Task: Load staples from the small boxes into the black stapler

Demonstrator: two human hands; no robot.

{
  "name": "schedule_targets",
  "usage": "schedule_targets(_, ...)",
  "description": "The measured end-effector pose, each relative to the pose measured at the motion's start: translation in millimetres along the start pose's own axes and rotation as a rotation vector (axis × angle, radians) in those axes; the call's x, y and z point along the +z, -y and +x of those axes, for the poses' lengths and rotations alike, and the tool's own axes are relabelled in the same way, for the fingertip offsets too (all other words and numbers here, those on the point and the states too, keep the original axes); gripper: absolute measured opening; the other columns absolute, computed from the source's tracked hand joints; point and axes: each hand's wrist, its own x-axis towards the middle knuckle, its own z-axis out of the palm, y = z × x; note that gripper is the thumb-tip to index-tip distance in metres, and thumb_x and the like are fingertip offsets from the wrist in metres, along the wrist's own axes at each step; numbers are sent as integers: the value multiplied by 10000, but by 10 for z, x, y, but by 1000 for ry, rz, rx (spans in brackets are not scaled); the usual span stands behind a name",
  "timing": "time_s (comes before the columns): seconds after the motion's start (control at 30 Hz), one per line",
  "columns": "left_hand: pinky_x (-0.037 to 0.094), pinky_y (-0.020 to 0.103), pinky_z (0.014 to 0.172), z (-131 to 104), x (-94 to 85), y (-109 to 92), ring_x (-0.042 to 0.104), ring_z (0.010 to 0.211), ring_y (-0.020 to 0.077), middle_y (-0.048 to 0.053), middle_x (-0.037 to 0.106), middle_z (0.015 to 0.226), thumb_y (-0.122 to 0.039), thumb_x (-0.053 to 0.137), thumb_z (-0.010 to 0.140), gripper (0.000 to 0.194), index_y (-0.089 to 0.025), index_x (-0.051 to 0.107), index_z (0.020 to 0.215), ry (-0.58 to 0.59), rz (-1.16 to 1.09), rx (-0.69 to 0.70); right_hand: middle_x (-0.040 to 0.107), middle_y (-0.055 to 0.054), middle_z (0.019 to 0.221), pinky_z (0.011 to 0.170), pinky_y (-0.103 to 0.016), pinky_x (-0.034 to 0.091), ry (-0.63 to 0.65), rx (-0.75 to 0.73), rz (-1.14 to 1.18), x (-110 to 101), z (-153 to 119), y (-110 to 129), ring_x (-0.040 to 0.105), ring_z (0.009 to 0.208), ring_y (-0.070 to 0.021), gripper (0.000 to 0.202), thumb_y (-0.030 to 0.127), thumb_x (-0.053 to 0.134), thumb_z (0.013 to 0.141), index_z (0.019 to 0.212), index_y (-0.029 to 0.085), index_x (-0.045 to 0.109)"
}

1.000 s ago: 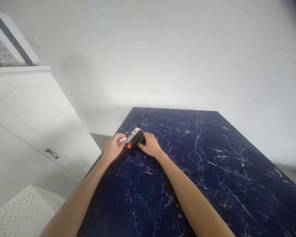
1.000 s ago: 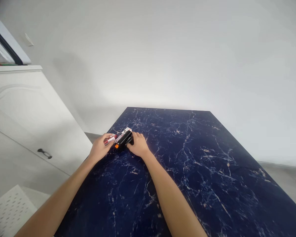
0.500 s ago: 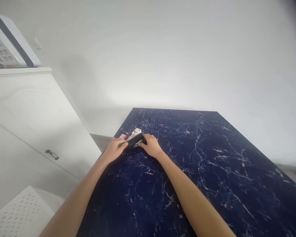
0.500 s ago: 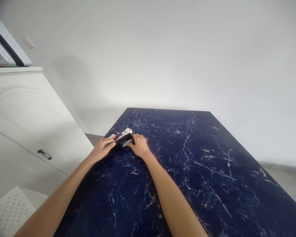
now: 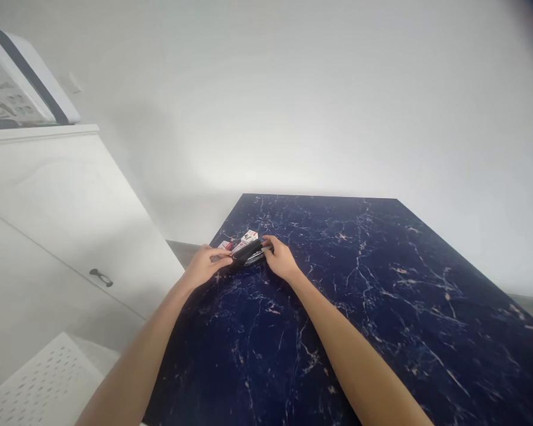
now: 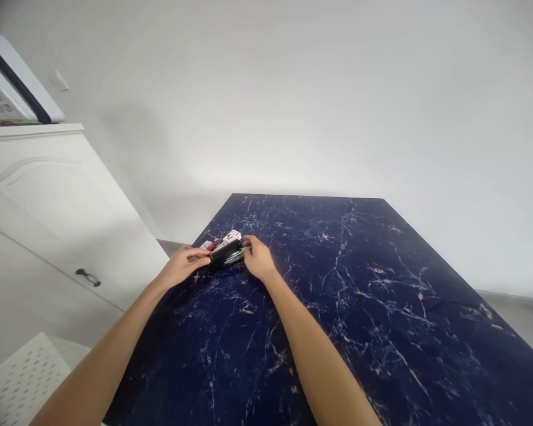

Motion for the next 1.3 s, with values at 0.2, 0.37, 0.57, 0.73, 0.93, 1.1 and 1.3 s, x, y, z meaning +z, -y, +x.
schedule_targets(0.2, 457, 387, 968, 10, -102, 116, 640, 1058, 279, 75, 750, 1078, -356, 540, 923, 303, -232, 783, 1056, -256, 119, -111, 679, -76, 1105, 964, -361, 482, -157, -1, -187, -51, -18, -34, 625, 1031, -230, 403, 6, 418, 807, 940, 217, 734)
schedule_targets(0.37, 470, 370, 807, 35, -212, 172, 660, 933, 296, 84, 742, 977, -338, 623, 804, 191, -233, 778, 844, -79, 152, -148, 684, -71, 1135, 962, -395, 433, -47, -137, -423, -77, -89, 5, 580, 1044, -263, 404, -1, 459, 799, 954, 241, 743)
schedule_targets(0.57, 499, 324, 759, -11, -199, 134, 695, 860, 250, 45, 754, 926, -462, 686, 825, 251, -243, 731, 939, 21, 12, -119, 669, -113, 1178, 901, -390, 440, -145, -150, -553, -46, -138, 56, 573, 1005, -277, 356, 58, 484, 863, 1113, 200, 694)
schedule_targets(0.73, 560, 333, 733, 46, -90, 94, 710, 796, 213, 67, 745, 1090, -455, 770, 762, 404, -216, 698, 1080, -244, -567, -260, 645, -96, 1270, 906, -384, 430, -71, -257, -619, -52, -149, 48, 553, 1075, -280, 366, 28, 476, 853, 1074, 215, 699)
schedule_targets(0.93, 533, 408, 1031, 60, -41, -6, 689, 1148, 302, 128, 762, 1161, -193, 833, 643, 490, -144, 765, 1126, -130, -986, -325, 659, -108, 1249, 907, -405, 408, -70, -298, -752, -95, -194, 70, 549, 1071, -292, 305, 94, 498, 904, 1106, 216, 691)
schedule_targets(1.1, 520, 396, 1090, 46, -28, 13, 669, 1196, 279, 132, 731, 1250, -197, 814, 762, 351, -144, 777, 1108, -101, -1095, -348, 713, -111, 1118, 887, -386, 410, -115, -274, -712, -109, -198, 92, 583, 1021, -283, 296, 103, 487, 920, 1139, 200, 662)
schedule_targets(1.3, 575, 348, 981, 36, 11, 20, 717, 986, 213, 122, 755, 1119, -225, 812, 773, 291, -158, 768, 1052, -75, -1036, -393, 745, -85, 1010, 850, -350, 477, -221, -141, -324, -190, -120, 16, 658, 939, -245, 242, 207, 462, 976, 1090, 211, 675)
